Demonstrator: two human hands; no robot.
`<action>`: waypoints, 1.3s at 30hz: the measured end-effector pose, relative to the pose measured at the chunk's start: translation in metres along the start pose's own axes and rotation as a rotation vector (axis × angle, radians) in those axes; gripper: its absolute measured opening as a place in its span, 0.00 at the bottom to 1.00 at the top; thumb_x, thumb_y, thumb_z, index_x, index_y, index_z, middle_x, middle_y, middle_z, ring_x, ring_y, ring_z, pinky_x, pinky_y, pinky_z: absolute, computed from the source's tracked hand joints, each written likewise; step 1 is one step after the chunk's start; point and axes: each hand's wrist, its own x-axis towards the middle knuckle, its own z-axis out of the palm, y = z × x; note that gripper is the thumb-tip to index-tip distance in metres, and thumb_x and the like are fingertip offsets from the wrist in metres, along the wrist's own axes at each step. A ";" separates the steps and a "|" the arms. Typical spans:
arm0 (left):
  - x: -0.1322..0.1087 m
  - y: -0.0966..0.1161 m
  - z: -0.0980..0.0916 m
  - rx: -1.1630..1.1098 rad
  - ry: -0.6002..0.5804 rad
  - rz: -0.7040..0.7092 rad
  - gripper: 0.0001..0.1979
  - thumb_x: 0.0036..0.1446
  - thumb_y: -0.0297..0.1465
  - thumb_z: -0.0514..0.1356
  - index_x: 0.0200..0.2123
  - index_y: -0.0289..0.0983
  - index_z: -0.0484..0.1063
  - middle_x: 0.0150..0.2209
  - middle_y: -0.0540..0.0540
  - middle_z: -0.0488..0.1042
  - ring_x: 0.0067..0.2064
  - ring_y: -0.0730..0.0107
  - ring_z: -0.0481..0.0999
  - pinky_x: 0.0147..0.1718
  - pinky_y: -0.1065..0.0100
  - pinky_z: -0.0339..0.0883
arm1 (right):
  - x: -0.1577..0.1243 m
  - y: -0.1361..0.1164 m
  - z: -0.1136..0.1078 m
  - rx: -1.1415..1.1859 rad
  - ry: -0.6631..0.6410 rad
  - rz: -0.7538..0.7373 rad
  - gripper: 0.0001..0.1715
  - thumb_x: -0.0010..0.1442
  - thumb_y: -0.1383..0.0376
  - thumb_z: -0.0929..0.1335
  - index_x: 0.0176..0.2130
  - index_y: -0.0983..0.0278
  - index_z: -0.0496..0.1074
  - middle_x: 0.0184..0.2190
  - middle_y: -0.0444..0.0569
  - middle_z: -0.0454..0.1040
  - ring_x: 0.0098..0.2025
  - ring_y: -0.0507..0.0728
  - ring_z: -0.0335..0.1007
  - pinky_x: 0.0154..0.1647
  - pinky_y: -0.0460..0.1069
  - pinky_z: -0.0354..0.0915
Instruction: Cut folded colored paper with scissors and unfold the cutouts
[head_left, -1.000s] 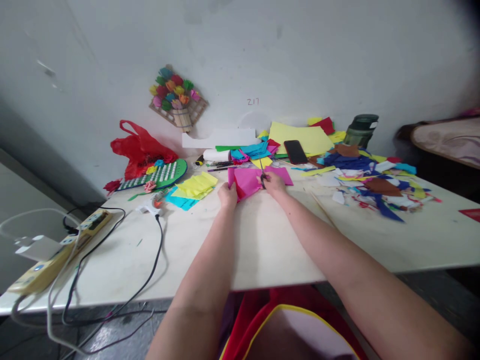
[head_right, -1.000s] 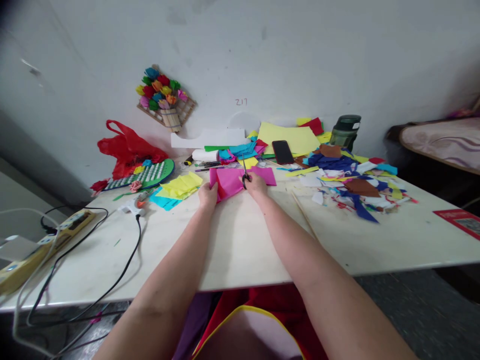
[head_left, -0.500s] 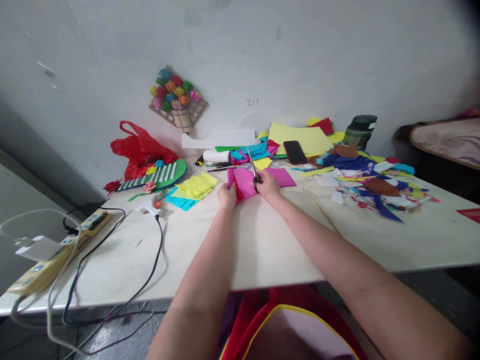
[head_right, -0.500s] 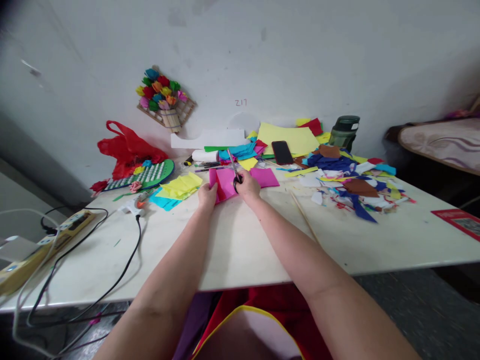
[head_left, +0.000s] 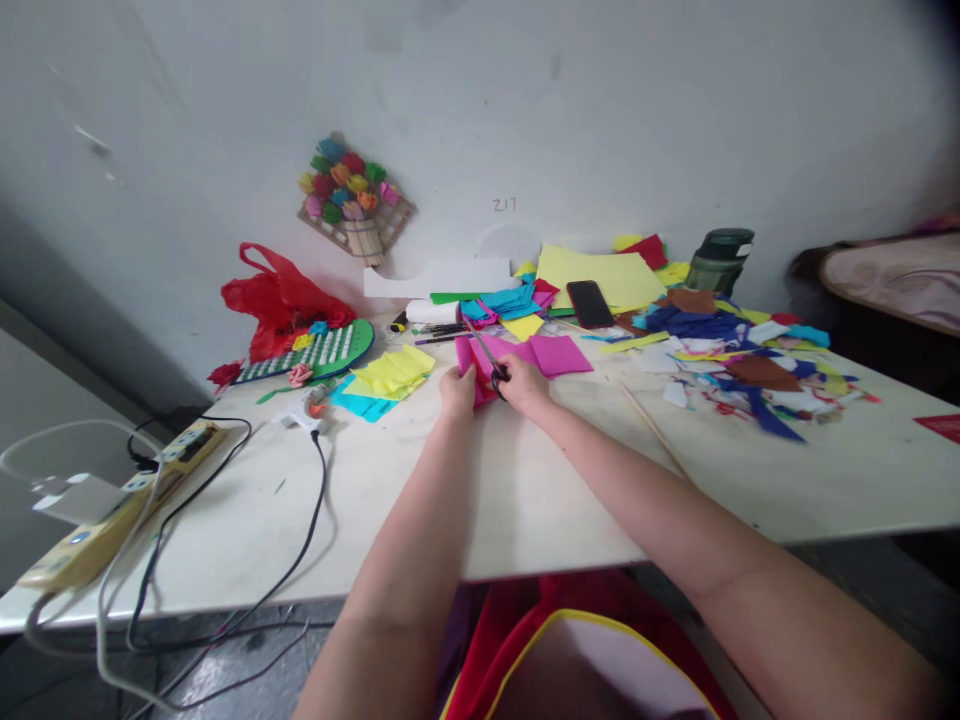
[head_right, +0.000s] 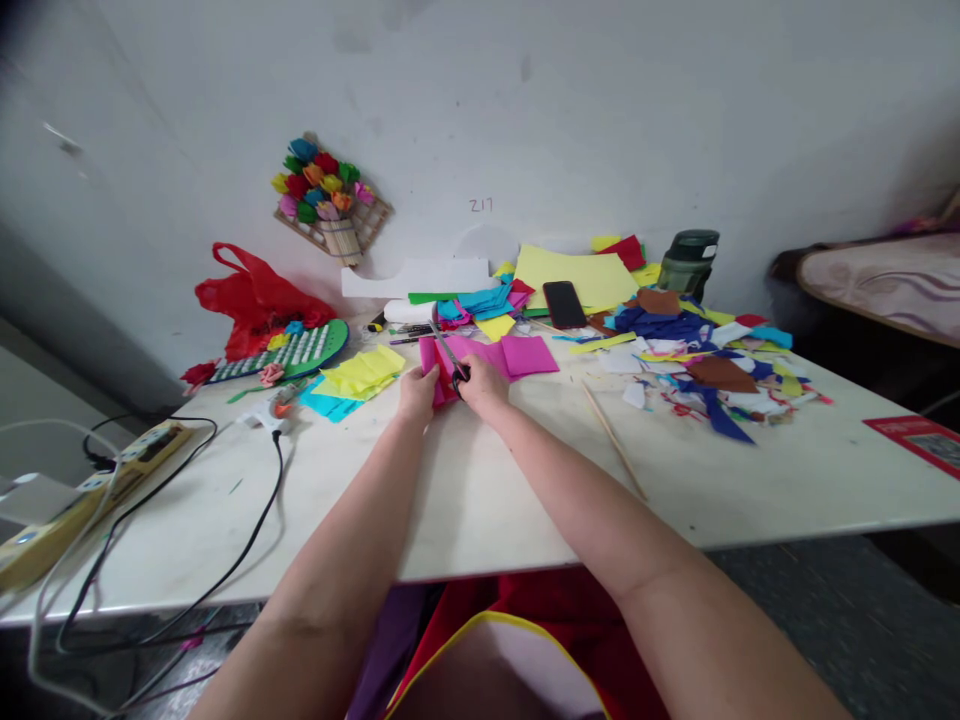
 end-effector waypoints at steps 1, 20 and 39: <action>-0.001 0.001 0.000 -0.010 0.005 -0.020 0.06 0.49 0.32 0.60 0.28 0.35 0.71 0.22 0.47 0.72 0.28 0.66 0.74 0.29 0.67 0.66 | 0.000 0.000 0.000 -0.002 -0.004 0.002 0.20 0.51 0.61 0.68 0.45 0.59 0.70 0.38 0.47 0.77 0.42 0.60 0.72 0.37 0.50 0.65; -0.022 0.021 0.000 -0.433 -0.110 -0.232 0.03 0.49 0.26 0.59 0.28 0.33 0.67 0.20 0.49 0.71 0.20 0.72 0.71 0.24 0.68 0.68 | 0.001 0.003 0.001 -0.012 0.008 0.001 0.20 0.51 0.61 0.68 0.45 0.58 0.71 0.37 0.47 0.77 0.42 0.61 0.72 0.38 0.51 0.66; -0.027 0.025 -0.001 -0.423 -0.165 -0.212 0.05 0.45 0.25 0.59 0.29 0.32 0.67 0.20 0.49 0.71 0.21 0.73 0.72 0.27 0.68 0.69 | 0.002 0.006 0.002 0.000 -0.003 0.007 0.20 0.51 0.61 0.67 0.46 0.59 0.70 0.39 0.47 0.77 0.42 0.60 0.72 0.38 0.50 0.66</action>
